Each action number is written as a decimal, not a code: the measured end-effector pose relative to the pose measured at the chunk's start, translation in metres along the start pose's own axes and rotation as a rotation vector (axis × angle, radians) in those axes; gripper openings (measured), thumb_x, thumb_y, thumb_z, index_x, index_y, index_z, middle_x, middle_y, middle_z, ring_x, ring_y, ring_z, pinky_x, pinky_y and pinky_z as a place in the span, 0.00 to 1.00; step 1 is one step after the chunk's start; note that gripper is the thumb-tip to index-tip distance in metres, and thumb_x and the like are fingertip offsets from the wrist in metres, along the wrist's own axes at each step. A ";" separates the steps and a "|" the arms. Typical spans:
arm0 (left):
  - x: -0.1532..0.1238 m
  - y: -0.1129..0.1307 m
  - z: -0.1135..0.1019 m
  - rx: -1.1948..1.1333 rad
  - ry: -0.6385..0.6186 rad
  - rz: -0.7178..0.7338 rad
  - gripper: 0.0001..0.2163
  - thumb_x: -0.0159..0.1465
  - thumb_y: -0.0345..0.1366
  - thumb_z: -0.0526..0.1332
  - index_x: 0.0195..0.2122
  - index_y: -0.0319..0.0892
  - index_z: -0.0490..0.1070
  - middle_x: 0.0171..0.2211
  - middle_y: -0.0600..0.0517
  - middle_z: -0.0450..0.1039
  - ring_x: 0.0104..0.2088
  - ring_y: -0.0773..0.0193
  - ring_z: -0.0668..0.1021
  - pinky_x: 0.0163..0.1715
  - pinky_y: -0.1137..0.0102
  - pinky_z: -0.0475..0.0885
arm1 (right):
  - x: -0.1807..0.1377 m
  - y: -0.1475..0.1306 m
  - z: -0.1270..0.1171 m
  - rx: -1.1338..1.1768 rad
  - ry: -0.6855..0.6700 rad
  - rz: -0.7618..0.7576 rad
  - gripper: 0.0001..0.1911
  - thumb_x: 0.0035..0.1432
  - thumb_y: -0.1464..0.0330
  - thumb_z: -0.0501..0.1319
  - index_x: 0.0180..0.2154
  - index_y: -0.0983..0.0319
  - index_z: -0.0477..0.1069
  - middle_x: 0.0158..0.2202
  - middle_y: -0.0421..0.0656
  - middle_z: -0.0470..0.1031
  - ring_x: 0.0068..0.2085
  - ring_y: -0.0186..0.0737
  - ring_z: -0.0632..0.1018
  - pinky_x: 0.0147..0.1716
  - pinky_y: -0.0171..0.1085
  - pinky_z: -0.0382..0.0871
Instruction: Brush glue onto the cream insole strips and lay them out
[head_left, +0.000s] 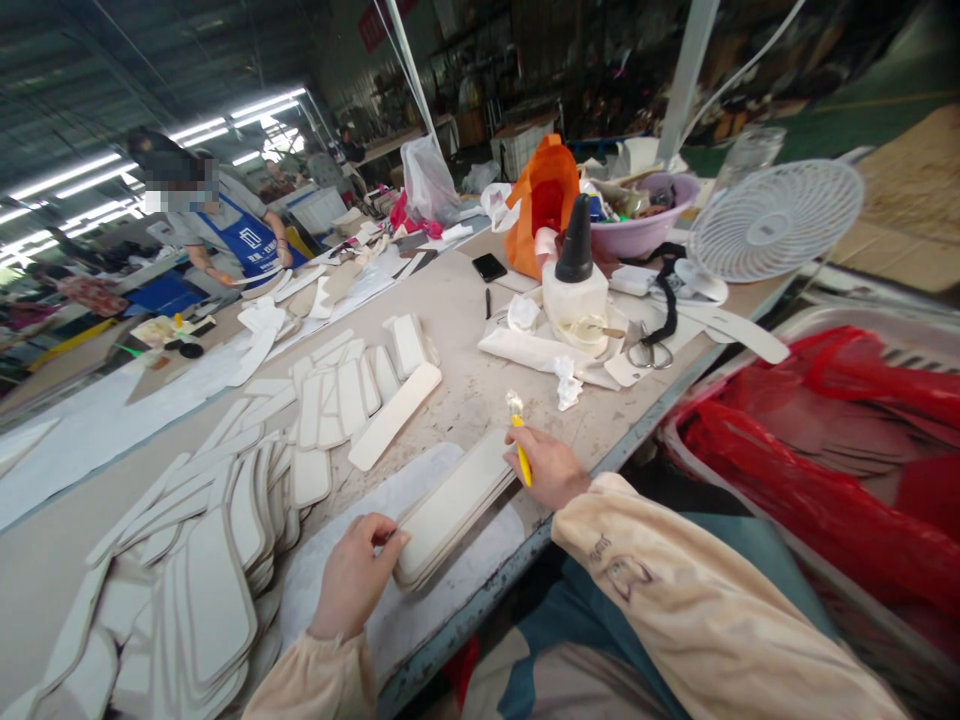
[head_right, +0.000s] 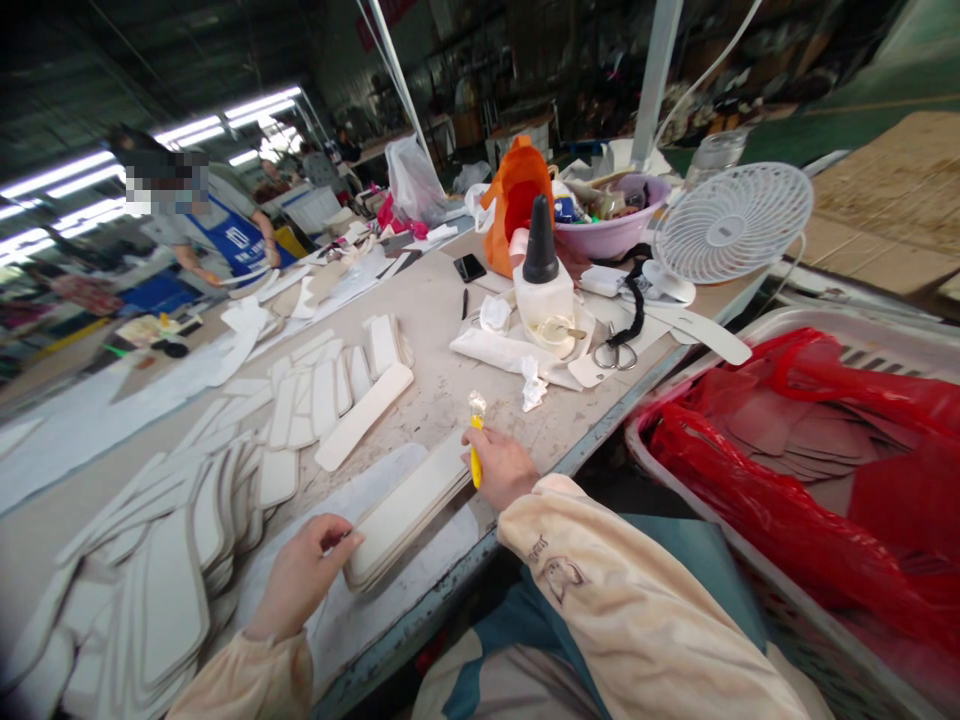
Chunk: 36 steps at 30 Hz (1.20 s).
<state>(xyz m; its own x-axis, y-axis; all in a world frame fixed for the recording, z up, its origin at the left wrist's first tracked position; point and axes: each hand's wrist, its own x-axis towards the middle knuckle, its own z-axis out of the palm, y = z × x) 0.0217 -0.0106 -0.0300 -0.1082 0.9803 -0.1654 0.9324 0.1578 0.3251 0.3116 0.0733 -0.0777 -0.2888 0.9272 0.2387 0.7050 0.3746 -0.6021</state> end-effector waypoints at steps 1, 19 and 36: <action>0.000 0.000 0.000 0.002 0.004 0.000 0.10 0.59 0.43 0.55 0.31 0.43 0.68 0.31 0.52 0.71 0.34 0.60 0.74 0.35 0.67 0.65 | 0.000 0.000 0.000 0.011 0.010 -0.008 0.08 0.60 0.70 0.57 0.43 0.59 0.66 0.41 0.47 0.75 0.41 0.44 0.76 0.40 0.39 0.68; -0.001 0.001 0.001 -0.031 0.034 0.010 0.09 0.59 0.43 0.55 0.31 0.43 0.67 0.31 0.52 0.71 0.35 0.61 0.74 0.36 0.67 0.67 | -0.006 0.003 0.006 0.173 0.143 -0.056 0.13 0.57 0.72 0.57 0.45 0.55 0.67 0.41 0.45 0.75 0.40 0.45 0.77 0.40 0.41 0.70; -0.009 -0.004 0.014 -0.114 0.152 0.126 0.12 0.61 0.45 0.55 0.38 0.43 0.70 0.38 0.49 0.74 0.41 0.57 0.76 0.43 0.61 0.71 | -0.005 -0.010 -0.001 0.749 0.320 0.167 0.12 0.51 0.64 0.64 0.35 0.56 0.63 0.24 0.34 0.66 0.24 0.34 0.68 0.26 0.34 0.63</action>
<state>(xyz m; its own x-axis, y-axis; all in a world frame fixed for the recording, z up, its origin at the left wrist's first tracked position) 0.0241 -0.0214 -0.0428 -0.0525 0.9984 0.0223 0.8978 0.0374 0.4389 0.3066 0.0655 -0.0723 0.0594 0.9695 0.2378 0.0722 0.2335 -0.9697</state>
